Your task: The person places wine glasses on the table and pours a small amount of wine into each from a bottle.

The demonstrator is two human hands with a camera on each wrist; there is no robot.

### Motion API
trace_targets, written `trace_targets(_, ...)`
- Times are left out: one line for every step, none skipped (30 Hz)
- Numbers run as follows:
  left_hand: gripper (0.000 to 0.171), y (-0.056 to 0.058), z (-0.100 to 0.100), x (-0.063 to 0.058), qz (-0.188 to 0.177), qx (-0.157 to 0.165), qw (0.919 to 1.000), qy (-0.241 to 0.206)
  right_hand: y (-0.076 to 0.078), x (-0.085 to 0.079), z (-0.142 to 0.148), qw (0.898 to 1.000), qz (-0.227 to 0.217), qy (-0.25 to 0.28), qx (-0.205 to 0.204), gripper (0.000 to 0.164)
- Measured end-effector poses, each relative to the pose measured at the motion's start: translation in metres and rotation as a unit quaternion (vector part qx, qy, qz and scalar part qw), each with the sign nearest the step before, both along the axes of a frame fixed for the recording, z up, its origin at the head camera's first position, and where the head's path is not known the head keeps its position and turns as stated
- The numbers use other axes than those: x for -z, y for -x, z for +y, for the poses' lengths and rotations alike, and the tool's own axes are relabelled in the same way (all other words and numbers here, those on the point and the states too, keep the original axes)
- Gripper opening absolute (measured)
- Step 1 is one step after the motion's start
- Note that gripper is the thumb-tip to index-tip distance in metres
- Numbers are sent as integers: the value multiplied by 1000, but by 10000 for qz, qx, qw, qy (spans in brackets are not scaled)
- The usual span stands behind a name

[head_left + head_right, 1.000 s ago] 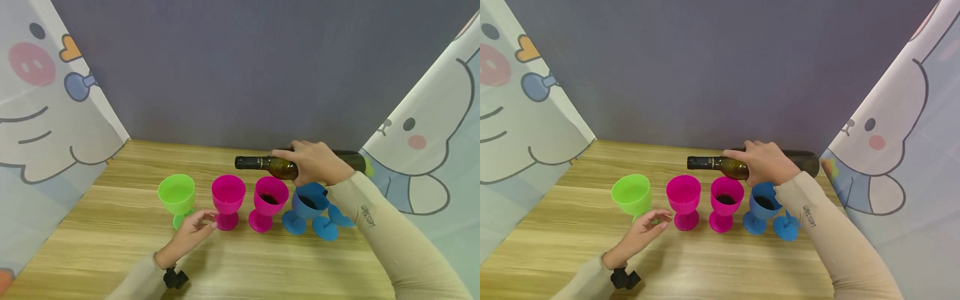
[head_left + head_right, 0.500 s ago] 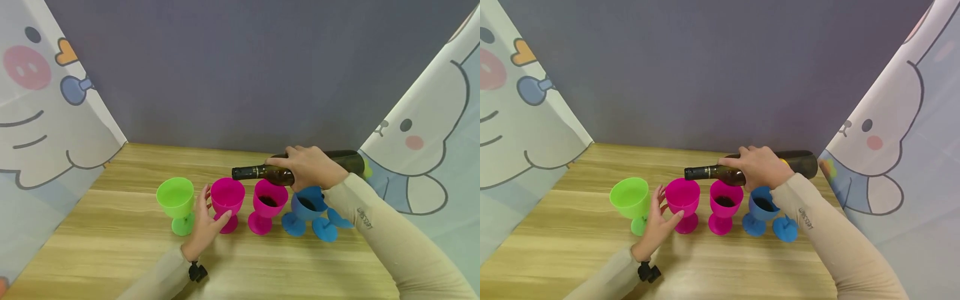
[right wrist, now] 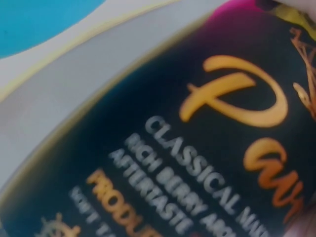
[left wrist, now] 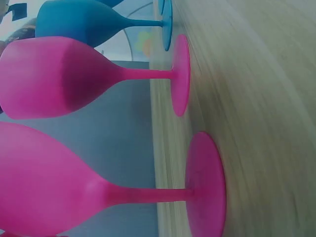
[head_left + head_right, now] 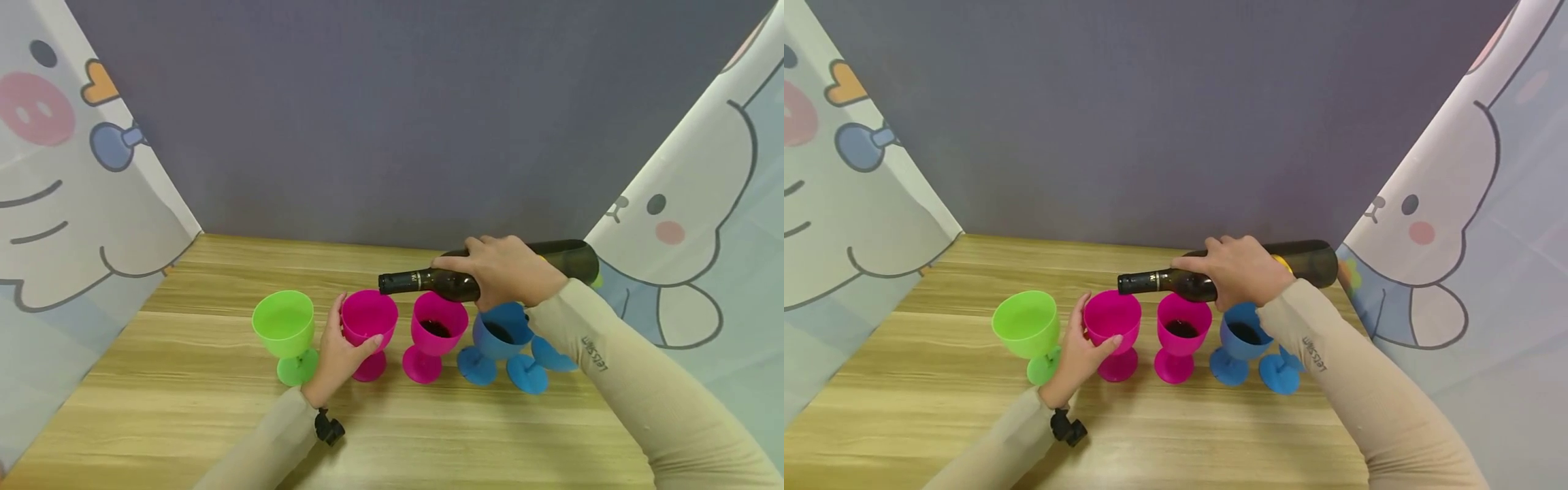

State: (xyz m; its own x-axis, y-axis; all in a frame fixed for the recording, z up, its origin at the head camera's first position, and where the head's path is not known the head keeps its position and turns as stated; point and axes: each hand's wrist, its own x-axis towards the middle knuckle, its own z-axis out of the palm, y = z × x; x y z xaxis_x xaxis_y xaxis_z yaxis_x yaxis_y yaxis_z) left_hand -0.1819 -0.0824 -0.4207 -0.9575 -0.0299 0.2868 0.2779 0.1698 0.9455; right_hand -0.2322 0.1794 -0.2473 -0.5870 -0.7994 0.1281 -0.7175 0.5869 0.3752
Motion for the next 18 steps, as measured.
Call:
trace_targets(92,0,0,0,-23,-8,10000,10,0,0,0,10000,-2,-25,20,79)
trace_targets(92,0,-1,0,-52,-21,10000,21,0,-1,-1,10000,-19,-40,41,79)
trace_targets(92,1,-1,1,-72,-25,10000,39,0,-1,-1,10000,-42,-54,62,80)
trace_targets(91,1,-1,1,-85,-37,9999,58,0,-1,-1,9999,-67,-72,93,80)
trace_targets(91,1,-1,1,-86,-52,9999,84,0,-1,-2,9998,-105,-95,131,80)
trace_targets(90,1,-2,0,-83,-63,9999,100,0,-1,-2,9996,-157,-123,189,80)
trace_targets(89,2,-2,0,-64,-69,9999,132,0,-1,-3,9993,-212,-153,252,80)
trace_targets(89,2,-2,0,-42,-69,9998,155,0,0,-3,9990,-270,-176,309,80)
trace_targets(89,2,-2,-1,-11,-55,9998,166,0,0,-3,9986,-318,-204,369,80)
trace_targets(88,2,-2,-1,31,-32,9998,183,0,0,-3,9982,-361,-220,415,80)
trace_targets(87,2,-2,-2,60,-11,9998,189,0,1,-2,9980,-385,-230,448,80)
trace_targets(87,3,-2,-2,93,12,9998,197,1,1,-2,9979,-392,-228,452,80)
trace_targets(86,3,-2,-2,124,25,9997,204,1,2,-2,9981,-386,-223,437,80)
trace_targets(85,3,-2,-2,146,42,9997,204,1,2,-1,9983,-366,-217,405,80)
trace_targets(85,3,-2,-2,162,52,9996,208,2,2,-2,9985,-340,-215,373,79)
trace_targets(84,3,-2,-2,169,54,9996,213,2,2,-2,9987,-324,-207,334,79)
trace_targets(84,3,-2,-2,161,40,9996,215,3,3,-2,9988,-305,-215,307,79)
trace_targets(84,3,-3,-2,160,42,9996,212,3,3,-2,9989,-291,-221,278,79)
